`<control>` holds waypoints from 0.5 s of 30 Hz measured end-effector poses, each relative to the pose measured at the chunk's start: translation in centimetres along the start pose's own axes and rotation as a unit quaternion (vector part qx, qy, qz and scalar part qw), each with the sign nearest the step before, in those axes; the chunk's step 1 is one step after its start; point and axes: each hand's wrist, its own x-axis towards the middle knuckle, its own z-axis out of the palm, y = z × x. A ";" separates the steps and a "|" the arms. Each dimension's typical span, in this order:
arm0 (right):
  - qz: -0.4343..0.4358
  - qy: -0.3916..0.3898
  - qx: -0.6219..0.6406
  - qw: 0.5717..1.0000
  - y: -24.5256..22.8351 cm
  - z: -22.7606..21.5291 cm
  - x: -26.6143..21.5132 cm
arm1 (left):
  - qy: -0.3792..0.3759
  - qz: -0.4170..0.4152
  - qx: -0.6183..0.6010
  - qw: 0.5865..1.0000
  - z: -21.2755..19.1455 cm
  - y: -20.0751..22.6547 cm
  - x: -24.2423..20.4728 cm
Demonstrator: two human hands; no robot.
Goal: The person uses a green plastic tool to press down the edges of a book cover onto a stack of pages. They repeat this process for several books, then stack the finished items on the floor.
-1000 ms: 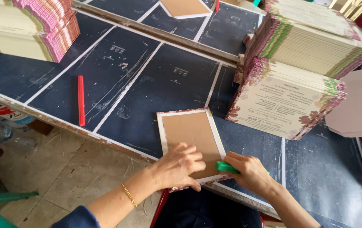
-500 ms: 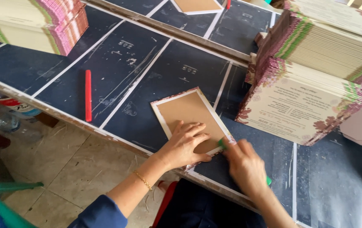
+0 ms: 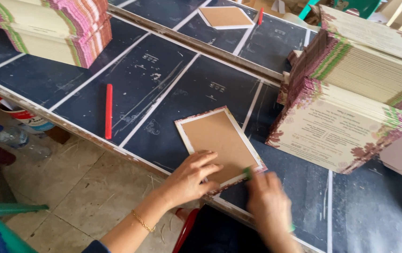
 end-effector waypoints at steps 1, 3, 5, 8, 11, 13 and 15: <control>-0.093 0.001 0.026 0.995 -1.9 -0.3 -1.8 | 0.032 0.016 0.010 0.999 0.3 -0.2 0.0; -0.177 0.011 0.054 0.983 -3.7 -1.2 -2.9 | 0.059 0.041 0.025 0.997 0.4 -0.4 0.3; -0.136 -0.043 0.060 0.988 -3.1 -2.3 -1.9 | 0.067 0.044 0.054 0.995 0.6 -0.2 -0.1; 0.021 -0.034 0.050 0.998 2.2 -0.3 1.9 | 0.042 0.017 0.054 0.998 0.9 -0.1 0.0; -0.024 -0.059 -0.008 0.998 -1.7 -0.9 0.3 | 0.029 -0.005 0.050 0.998 1.1 -0.4 1.5; -0.140 0.003 -0.002 0.990 -4.0 -0.4 -2.4 | 0.047 0.019 0.113 0.992 1.7 0.2 3.8; -0.258 0.071 0.014 0.963 -3.4 1.2 -4.4 | 0.066 0.035 0.186 0.980 3.4 1.1 4.6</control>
